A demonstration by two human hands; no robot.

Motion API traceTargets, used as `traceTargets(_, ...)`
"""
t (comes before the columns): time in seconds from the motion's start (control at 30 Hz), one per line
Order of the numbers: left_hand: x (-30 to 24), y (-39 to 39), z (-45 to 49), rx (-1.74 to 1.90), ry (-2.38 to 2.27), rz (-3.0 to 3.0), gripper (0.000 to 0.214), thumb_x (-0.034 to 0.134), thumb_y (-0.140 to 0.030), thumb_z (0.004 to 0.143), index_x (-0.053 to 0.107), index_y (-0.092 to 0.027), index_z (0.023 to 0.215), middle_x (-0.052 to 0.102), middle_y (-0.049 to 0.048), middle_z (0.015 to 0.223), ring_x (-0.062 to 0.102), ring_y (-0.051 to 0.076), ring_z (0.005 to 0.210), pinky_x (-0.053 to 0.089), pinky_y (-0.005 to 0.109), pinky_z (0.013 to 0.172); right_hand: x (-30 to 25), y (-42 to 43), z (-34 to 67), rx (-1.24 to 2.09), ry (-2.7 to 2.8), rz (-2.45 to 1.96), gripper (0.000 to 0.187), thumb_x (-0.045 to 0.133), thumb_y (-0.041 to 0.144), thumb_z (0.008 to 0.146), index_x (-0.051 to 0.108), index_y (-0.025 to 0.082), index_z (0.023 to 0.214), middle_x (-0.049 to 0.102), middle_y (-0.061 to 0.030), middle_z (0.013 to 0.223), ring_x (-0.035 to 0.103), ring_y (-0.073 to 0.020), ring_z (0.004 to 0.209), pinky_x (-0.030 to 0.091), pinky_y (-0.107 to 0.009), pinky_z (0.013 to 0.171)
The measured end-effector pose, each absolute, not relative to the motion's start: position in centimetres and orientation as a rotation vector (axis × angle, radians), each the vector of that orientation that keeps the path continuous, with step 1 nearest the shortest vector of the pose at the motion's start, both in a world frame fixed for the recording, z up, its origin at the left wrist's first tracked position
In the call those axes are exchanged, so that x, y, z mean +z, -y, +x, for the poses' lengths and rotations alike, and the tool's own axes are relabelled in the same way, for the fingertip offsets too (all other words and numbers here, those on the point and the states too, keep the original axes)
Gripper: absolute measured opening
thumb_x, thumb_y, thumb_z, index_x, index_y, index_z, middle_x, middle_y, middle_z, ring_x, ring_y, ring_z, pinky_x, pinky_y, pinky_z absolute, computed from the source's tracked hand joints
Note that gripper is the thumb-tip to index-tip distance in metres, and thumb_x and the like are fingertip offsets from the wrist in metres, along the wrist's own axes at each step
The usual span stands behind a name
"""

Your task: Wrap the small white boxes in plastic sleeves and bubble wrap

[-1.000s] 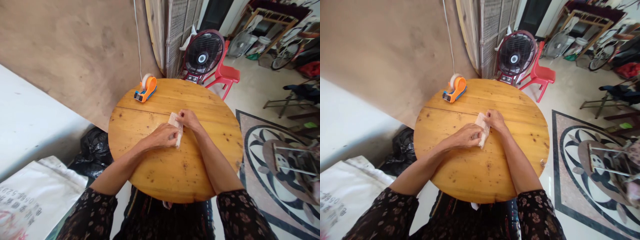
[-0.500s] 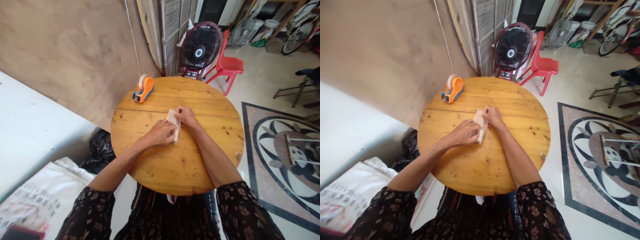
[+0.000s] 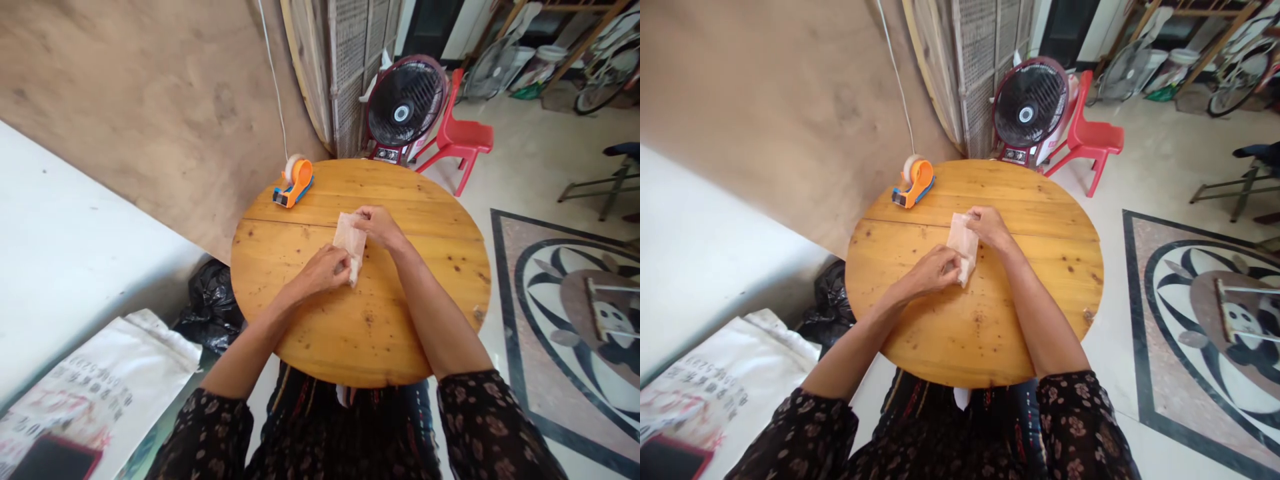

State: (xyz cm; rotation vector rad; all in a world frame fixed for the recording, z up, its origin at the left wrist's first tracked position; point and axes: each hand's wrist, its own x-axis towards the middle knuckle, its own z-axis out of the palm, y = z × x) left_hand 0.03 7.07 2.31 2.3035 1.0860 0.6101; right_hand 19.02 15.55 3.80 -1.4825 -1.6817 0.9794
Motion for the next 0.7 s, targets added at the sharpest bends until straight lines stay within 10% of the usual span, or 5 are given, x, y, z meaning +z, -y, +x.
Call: traceTargets(0.7,0.9,-5.1,0.0,0.888,-1.336,2.192,0.009,0.063,-0.022,0.087,0.071,-0.019,0.090,0.061,0.0087,0.110,0.054,0.024,0.108,0.045,0.040,0.101,7.1,-10.1,17.4,0.926,1.842,-1.434,0.002,0.053,0.024,0.077,0.053,0.022,0.076,0.055,0.0017,0.071,0.052,-0.0157,0.068,0.042,-0.027,0.064)
